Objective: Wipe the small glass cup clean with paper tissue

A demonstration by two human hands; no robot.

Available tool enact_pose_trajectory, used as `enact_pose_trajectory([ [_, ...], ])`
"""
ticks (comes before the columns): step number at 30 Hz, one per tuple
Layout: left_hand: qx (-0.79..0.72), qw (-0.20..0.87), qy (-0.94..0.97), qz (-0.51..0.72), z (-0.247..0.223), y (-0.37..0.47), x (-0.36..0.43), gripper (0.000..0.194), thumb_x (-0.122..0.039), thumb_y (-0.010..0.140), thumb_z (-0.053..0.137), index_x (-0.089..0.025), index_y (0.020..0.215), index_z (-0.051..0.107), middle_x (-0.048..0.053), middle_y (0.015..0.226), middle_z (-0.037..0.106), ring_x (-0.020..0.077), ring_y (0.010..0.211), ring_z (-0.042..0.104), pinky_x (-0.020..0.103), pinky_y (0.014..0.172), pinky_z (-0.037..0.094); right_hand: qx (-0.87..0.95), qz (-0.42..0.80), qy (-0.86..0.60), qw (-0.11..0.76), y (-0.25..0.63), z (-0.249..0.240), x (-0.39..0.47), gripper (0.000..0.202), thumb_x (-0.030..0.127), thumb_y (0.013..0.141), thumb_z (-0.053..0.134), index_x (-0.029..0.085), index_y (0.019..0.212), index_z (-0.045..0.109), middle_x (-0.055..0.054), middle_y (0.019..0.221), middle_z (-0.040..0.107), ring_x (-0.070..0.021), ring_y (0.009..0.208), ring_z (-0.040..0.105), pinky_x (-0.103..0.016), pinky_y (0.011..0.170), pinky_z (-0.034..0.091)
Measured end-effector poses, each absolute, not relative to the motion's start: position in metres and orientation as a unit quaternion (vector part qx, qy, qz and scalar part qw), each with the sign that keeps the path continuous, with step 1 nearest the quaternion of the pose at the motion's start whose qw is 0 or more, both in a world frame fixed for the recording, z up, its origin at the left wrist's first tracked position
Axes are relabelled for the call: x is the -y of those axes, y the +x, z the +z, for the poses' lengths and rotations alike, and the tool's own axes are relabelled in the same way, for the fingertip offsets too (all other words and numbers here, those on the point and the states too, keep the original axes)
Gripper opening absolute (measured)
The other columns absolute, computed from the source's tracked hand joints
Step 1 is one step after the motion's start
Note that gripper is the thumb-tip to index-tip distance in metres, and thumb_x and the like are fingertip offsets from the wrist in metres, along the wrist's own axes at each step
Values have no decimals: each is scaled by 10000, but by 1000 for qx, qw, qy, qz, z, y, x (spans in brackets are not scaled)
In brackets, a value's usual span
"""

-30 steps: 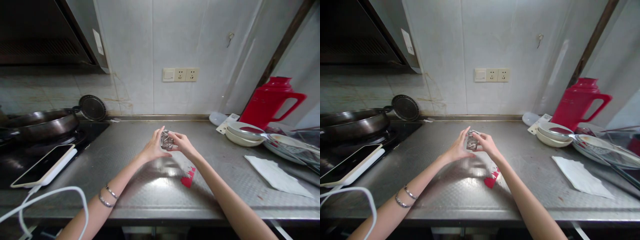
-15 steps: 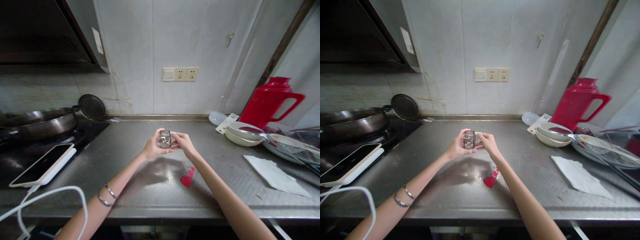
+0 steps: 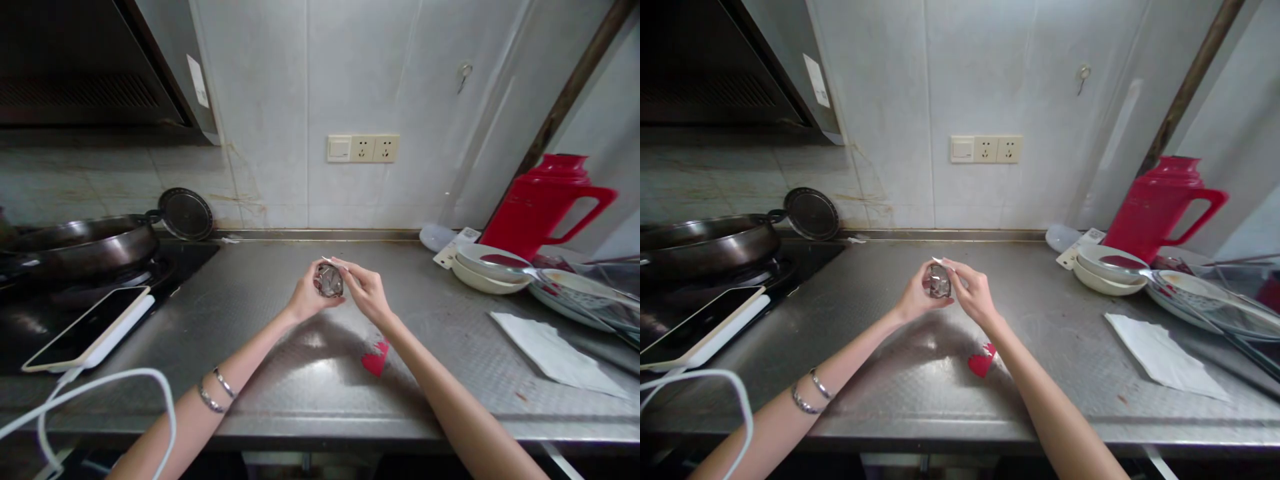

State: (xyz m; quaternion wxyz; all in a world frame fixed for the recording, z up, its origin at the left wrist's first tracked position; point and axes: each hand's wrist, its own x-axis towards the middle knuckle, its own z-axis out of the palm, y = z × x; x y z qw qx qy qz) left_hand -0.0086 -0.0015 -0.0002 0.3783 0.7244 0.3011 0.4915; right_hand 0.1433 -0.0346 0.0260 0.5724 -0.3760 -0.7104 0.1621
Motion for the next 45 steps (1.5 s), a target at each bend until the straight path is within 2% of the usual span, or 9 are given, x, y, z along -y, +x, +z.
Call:
enact_pose_trajectory([
  [4, -297, 414, 683, 524, -3, -6, -2, 782, -306, 523, 849, -203, 1167, 418, 63, 1034, 643, 178, 859, 641, 299, 771, 520, 728, 119, -365, 569, 144, 27, 37, 287, 364, 909, 468, 274, 1049, 702, -26, 1147, 680, -224, 1107, 609, -391, 993, 449],
  [10, -327, 448, 670, 493, 0, -10, -4, 806, -336, 537, 832, -229, 1190, 372, 44, 1011, 608, 134, 688, 596, 217, 511, 486, 685, 100, -398, 602, 148, 30, 39, 288, 386, 892, 487, 251, 829, 733, 0, 857, 744, -229, 878, 682, -421, 981, 448],
  [14, -320, 375, 726, 479, 1, -12, -1, 817, -268, 531, 836, -215, 1216, 395, 39, 1018, 600, 143, 770, 602, 258, 668, 500, 642, 70, -445, 621, 149, 30, 38, 328, 386, 918, 433, 216, 926, 713, -37, 952, 734, -229, 911, 671, -368, 872, 509],
  [20, -318, 316, 775, 445, -5, -9, 3, 751, -278, 545, 822, -194, 1195, 455, 21, 928, 627, 164, 765, 600, 283, 686, 482, 783, 21, -360, 508, 146, 24, 32, 293, 263, 899, 441, 271, 1086, 666, -12, 1102, 697, -203, 1057, 633, -439, 1051, 410],
  [22, -308, 314, 776, 453, -7, -9, 1, 765, -273, 550, 820, -189, 1212, 446, 47, 1011, 630, 182, 839, 608, 295, 732, 484, 801, 28, -339, 493, 145, 24, 33, 305, 244, 892, 440, 276, 1104, 657, -10, 1129, 686, -194, 1075, 626, -452, 1073, 390],
  [25, -295, 327, 768, 465, -10, -8, -3, 809, -253, 538, 825, -192, 1234, 418, 89, 1161, 596, 196, 930, 604, 306, 795, 479, 805, 42, -318, 499, 144, 26, 37, 297, 232, 878, 451, 275, 1075, 670, -18, 1098, 698, -196, 1062, 633, -477, 1078, 377],
  [32, -307, 383, 740, 459, -10, -6, -2, 822, -267, 514, 845, -203, 1211, 415, 67, 1035, 640, 206, 906, 628, 335, 809, 488, 776, 101, -321, 534, 144, 35, 45, 279, 277, 887, 457, 278, 971, 723, 14, 952, 739, -202, 915, 687, -480, 1071, 387],
  [35, -303, 415, 724, 461, -6, -5, 2, 812, -283, 522, 846, -190, 1205, 415, 72, 1037, 641, 206, 915, 633, 329, 802, 496, 701, 88, -385, 594, 145, 36, 44, 285, 315, 899, 458, 272, 1000, 721, 3, 1000, 731, -239, 995, 668, -465, 1023, 438],
  [45, -317, 498, 669, 451, 4, -5, 7, 777, -347, 570, 819, -195, 1221, 424, 25, 854, 630, 137, 645, 602, 192, 437, 479, 765, 111, -322, 547, 147, 25, 32, 299, 246, 904, 473, 279, 1134, 661, -8, 1174, 663, -213, 1149, 588, -445, 1077, 387],
])
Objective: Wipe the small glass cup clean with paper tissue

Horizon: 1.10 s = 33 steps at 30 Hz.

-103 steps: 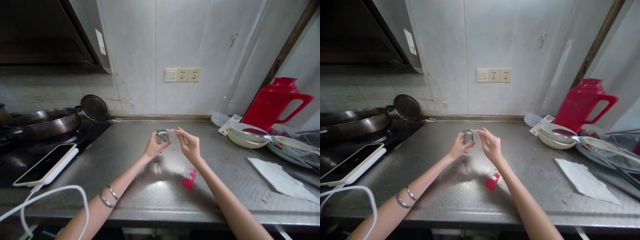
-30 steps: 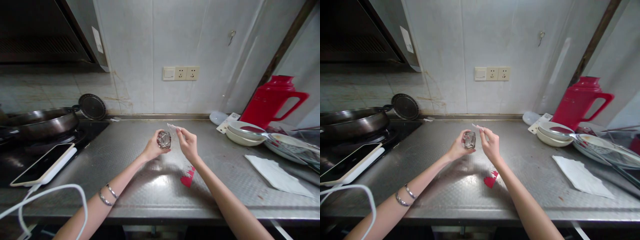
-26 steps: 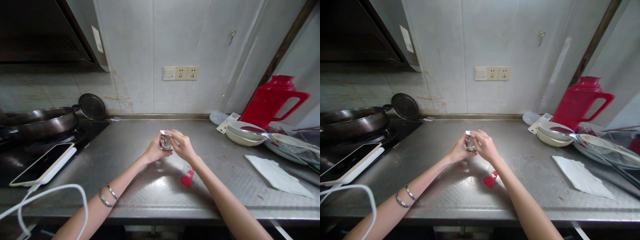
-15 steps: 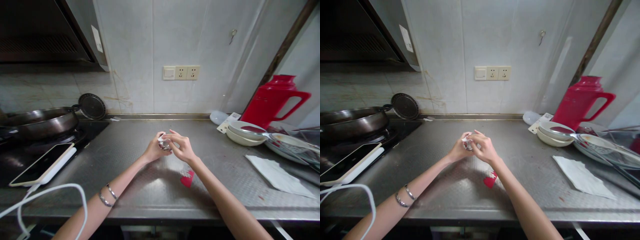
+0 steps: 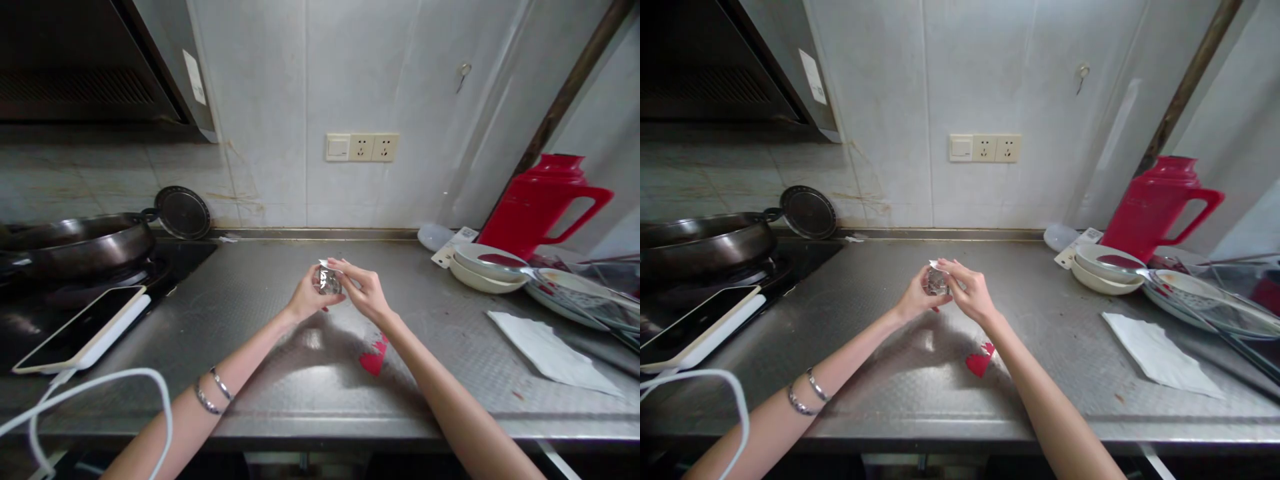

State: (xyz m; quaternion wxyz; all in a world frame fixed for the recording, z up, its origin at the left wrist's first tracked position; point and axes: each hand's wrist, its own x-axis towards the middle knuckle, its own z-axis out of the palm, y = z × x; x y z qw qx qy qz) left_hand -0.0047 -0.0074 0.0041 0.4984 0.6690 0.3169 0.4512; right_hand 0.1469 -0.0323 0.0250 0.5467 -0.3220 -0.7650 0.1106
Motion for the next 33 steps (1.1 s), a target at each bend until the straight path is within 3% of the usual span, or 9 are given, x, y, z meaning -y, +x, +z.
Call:
enact_pose_trajectory([
  [9, -328, 511, 650, 457, 0, -3, 3, 696, -385, 598, 795, -164, 1174, 474, -6, 780, 595, 101, 573, 551, 190, 385, 483, 808, 64, -256, 526, 148, 28, 38, 265, 247, 904, 476, 260, 1048, 698, -30, 1068, 713, -215, 1076, 635, -474, 1058, 407],
  [12, -348, 509, 647, 448, -1, -3, 2, 683, -382, 596, 795, -160, 1160, 480, 4, 780, 599, 121, 606, 574, 184, 375, 478, 782, 78, -281, 551, 146, 30, 39, 265, 273, 920, 461, 277, 1017, 708, -5, 985, 736, -205, 976, 680, -474, 1037, 435],
  [15, -376, 480, 658, 442, -2, -4, 4, 693, -380, 591, 798, -172, 1172, 482, 19, 810, 612, 133, 641, 587, 171, 368, 472, 744, 35, -325, 583, 145, 29, 38, 278, 258, 926, 443, 269, 1053, 690, -17, 1029, 724, -207, 996, 673, -474, 1034, 441],
  [20, -397, 401, 698, 441, -6, -5, 3, 700, -325, 594, 790, -207, 1219, 498, 26, 867, 622, 149, 689, 589, 149, 344, 452, 821, -70, -283, 491, 145, 22, 34, 313, 124, 887, 429, 197, 1098, 648, -94, 1097, 696, -217, 1102, 620, -473, 1040, 434],
  [25, -413, 422, 677, 440, -11, -9, -4, 611, -327, 612, 770, -184, 1149, 516, 51, 948, 652, 159, 680, 625, 162, 342, 459, 857, -96, -229, 451, 142, 19, 37, 316, 89, 852, 458, 191, 1095, 633, -95, 1025, 716, -215, 1080, 629, -479, 1037, 433],
  [29, -412, 458, 648, 449, -9, -11, -7, 615, -321, 594, 783, -181, 1117, 493, 28, 869, 656, 139, 612, 624, 177, 345, 475, 843, -35, -231, 485, 137, 23, 42, 302, 113, 868, 466, 230, 1074, 653, -54, 1000, 728, -193, 972, 677, -444, 1009, 464],
  [33, -402, 473, 636, 458, -5, -9, -4, 627, -391, 598, 796, -173, 1109, 504, 44, 862, 644, 161, 672, 644, 173, 360, 486, 741, 22, -334, 582, 139, 27, 43, 262, 184, 897, 472, 259, 1007, 697, -28, 997, 734, -208, 980, 680, -390, 943, 515],
])
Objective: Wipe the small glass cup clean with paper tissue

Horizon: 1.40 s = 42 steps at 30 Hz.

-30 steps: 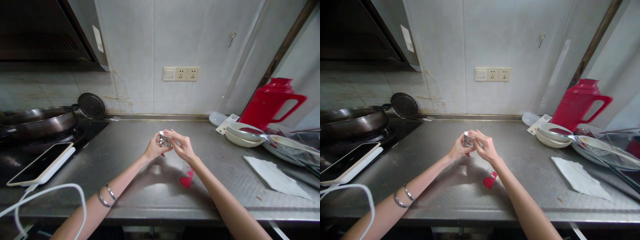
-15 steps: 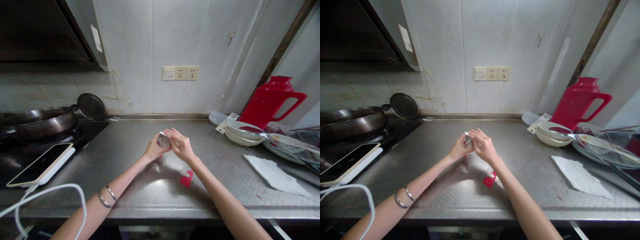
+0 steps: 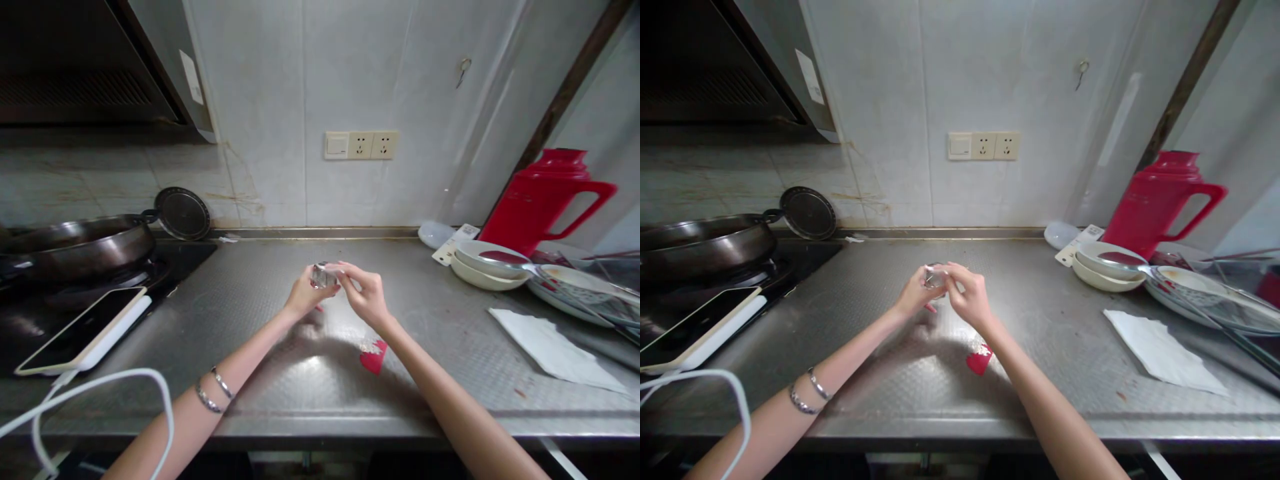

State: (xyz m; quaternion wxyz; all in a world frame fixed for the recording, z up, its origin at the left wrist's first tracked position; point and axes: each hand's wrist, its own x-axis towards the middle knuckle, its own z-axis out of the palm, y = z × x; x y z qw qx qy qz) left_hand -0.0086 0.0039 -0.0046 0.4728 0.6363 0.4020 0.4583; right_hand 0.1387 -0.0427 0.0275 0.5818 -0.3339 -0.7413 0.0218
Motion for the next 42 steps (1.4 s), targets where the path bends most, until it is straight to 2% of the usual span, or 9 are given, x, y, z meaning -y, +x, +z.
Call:
enact_pose_trajectory([
  [4, -386, 486, 641, 453, -1, -7, 0, 699, -439, 585, 803, -185, 1152, 483, 41, 850, 635, 178, 685, 651, 190, 361, 500, 689, 23, -400, 604, 143, 26, 36, 240, 234, 888, 498, 258, 997, 709, -24, 1018, 728, -234, 1020, 663, -395, 940, 521],
  [13, -391, 512, 595, 481, 6, -10, -1, 697, -478, 581, 797, -170, 1114, 469, 73, 927, 629, 211, 790, 654, 199, 374, 515, 765, -18, -304, 568, 138, 17, 38, 265, 182, 877, 482, 247, 1024, 693, -27, 992, 734, -191, 931, 692, -404, 979, 494],
  [18, -393, 522, 583, 483, 11, -11, -1, 708, -449, 567, 813, -167, 1123, 478, 54, 883, 626, 169, 716, 637, 191, 378, 504, 692, 19, -384, 610, 142, 22, 39, 235, 286, 889, 499, 213, 886, 723, -41, 857, 746, -203, 825, 700, -305, 767, 545],
  [23, -375, 539, 622, 426, 6, -8, 5, 716, -399, 559, 828, -172, 1139, 475, 23, 818, 601, 143, 653, 609, 192, 387, 502, 621, 155, -436, 632, 152, 23, 23, 336, 434, 871, 501, 187, 929, 721, -46, 899, 731, -212, 855, 661, -309, 766, 515],
  [27, -348, 528, 655, 414, 1, -6, 7, 741, -391, 574, 822, -196, 1191, 461, 36, 880, 596, 159, 721, 609, 199, 413, 517, 606, 354, -414, 579, 151, 21, 18, 385, 496, 821, 540, 185, 974, 707, -60, 971, 716, -219, 913, 650, -337, 764, 536],
  [30, -355, 504, 654, 439, 1, -6, 7, 736, -401, 589, 812, -201, 1200, 452, 55, 935, 605, 171, 775, 613, 187, 435, 514, 594, 461, -378, 541, 144, 21, 23, 398, 458, 794, 591, 220, 1107, 654, -66, 1093, 684, -214, 963, 646, -320, 735, 548],
  [34, -351, 515, 644, 444, 0, -5, 4, 736, -420, 644, 773, -196, 1232, 390, 90, 1046, 609, 169, 802, 621, 199, 477, 515, 591, 466, -363, 549, 139, 23, 28, 508, 356, 683, 720, 210, 1159, 616, -70, 1082, 690, -208, 949, 659, -304, 754, 550],
  [39, -323, 462, 728, 391, -3, -14, -3, 1226, -304, 517, 863, -210, 1446, 69, 170, 1252, 548, 234, 1018, 617, 375, 826, 527, 553, 471, -417, 546, 143, 24, 25, 418, 396, 677, 722, 176, 1028, 668, -64, 926, 720, -211, 836, 682, -323, 668, 577],
  [42, -323, 390, 780, 367, -4, -21, -6, 1331, -304, 487, 874, -210, 1473, -15, 193, 1285, 533, 274, 1055, 611, 453, 922, 467, 540, 490, -430, 533, 145, 23, 25, 369, 412, 694, 718, 176, 975, 681, -56, 868, 719, -203, 796, 686, -313, 625, 586],
])
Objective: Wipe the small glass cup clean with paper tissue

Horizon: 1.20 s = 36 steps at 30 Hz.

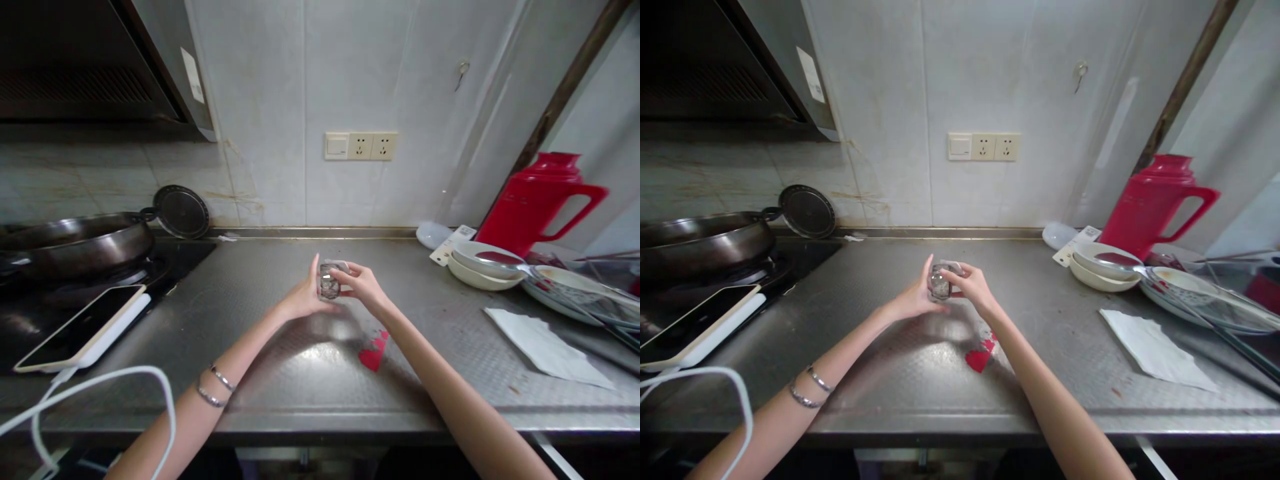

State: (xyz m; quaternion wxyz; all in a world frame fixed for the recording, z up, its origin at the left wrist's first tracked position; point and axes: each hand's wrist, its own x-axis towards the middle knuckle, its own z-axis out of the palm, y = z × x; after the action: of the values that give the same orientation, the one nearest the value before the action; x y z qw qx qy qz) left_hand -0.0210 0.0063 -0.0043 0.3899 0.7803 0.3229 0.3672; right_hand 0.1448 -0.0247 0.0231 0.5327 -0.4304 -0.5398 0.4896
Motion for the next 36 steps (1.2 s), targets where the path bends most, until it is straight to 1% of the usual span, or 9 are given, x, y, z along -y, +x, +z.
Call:
enact_pose_trajectory([
  [4, -324, 308, 806, 389, -4, -24, -7, 1154, -349, 510, 857, -214, 1443, 193, 173, 1311, 512, 297, 1157, 544, 455, 992, 408, 549, 496, -432, 516, 144, 22, 26, 367, 434, 719, 704, 184, 987, 674, -61, 881, 719, -196, 780, 691, -286, 596, 585],
  [9, -306, 343, 766, 450, -2, -20, -9, 919, -306, 525, 850, -225, 1289, 347, 118, 1241, 556, 244, 1062, 595, 363, 915, 470, 538, 502, -406, 542, 145, 20, 21, 406, 531, 815, 559, 184, 998, 664, -99, 1052, 691, -203, 787, 694, -313, 593, 592],
  [15, -276, 443, 720, 457, 4, -18, -4, 824, -287, 544, 834, -219, 1212, 356, 74, 1118, 589, 167, 862, 634, 269, 746, 514, 582, 396, -457, 544, 150, 16, 14, 428, 571, 772, 578, 181, 898, 702, -59, 875, 720, -225, 765, 693, -308, 576, 574],
  [17, -284, 447, 719, 449, 5, -17, -2, 823, -284, 545, 830, -211, 1216, 360, 63, 1068, 596, 145, 801, 622, 240, 689, 506, 610, 301, -474, 559, 151, 16, 14, 427, 563, 793, 554, 179, 885, 718, -59, 905, 729, -259, 886, 678, -342, 672, 573],
  [20, -311, 429, 728, 436, 5, -15, 1, 831, -285, 539, 830, -201, 1234, 382, 40, 979, 603, 126, 741, 600, 214, 633, 482, 633, 212, -451, 593, 151, 18, 17, 390, 507, 834, 535, 192, 969, 721, -64, 1098, 700, -275, 1080, 614, -392, 875, 517],
  [22, -326, 417, 731, 431, 3, -14, 1, 840, -291, 536, 832, -202, 1248, 398, 24, 936, 606, 119, 714, 593, 212, 623, 476, 649, 220, -421, 594, 149, 20, 22, 370, 475, 860, 518, 206, 1026, 710, -59, 1150, 679, -264, 1112, 602, -406, 944, 478],
  [27, -337, 405, 731, 433, -5, -11, 1, 815, -295, 527, 839, -196, 1230, 439, 2, 873, 598, 102, 667, 569, 198, 574, 477, 710, 214, -384, 550, 143, 23, 34, 318, 422, 890, 497, 241, 1036, 714, -41, 1118, 693, -259, 1097, 618, -419, 958, 474],
  [33, -341, 475, 686, 433, -2, -8, 1, 783, -320, 578, 805, -222, 1236, 394, 66, 1034, 601, 137, 734, 585, 174, 447, 484, 763, 158, -304, 548, 142, 25, 40, 258, 361, 894, 508, 274, 1001, 726, -13, 1061, 716, -236, 1083, 630, -449, 1058, 388],
  [36, -356, 476, 680, 430, -1, -9, 0, 786, -327, 558, 820, -221, 1216, 404, 33, 939, 588, 109, 663, 561, 170, 428, 485, 718, 177, -356, 571, 143, 25, 38, 294, 395, 900, 491, 249, 983, 733, -8, 986, 737, -248, 1034, 650, -427, 989, 451],
])
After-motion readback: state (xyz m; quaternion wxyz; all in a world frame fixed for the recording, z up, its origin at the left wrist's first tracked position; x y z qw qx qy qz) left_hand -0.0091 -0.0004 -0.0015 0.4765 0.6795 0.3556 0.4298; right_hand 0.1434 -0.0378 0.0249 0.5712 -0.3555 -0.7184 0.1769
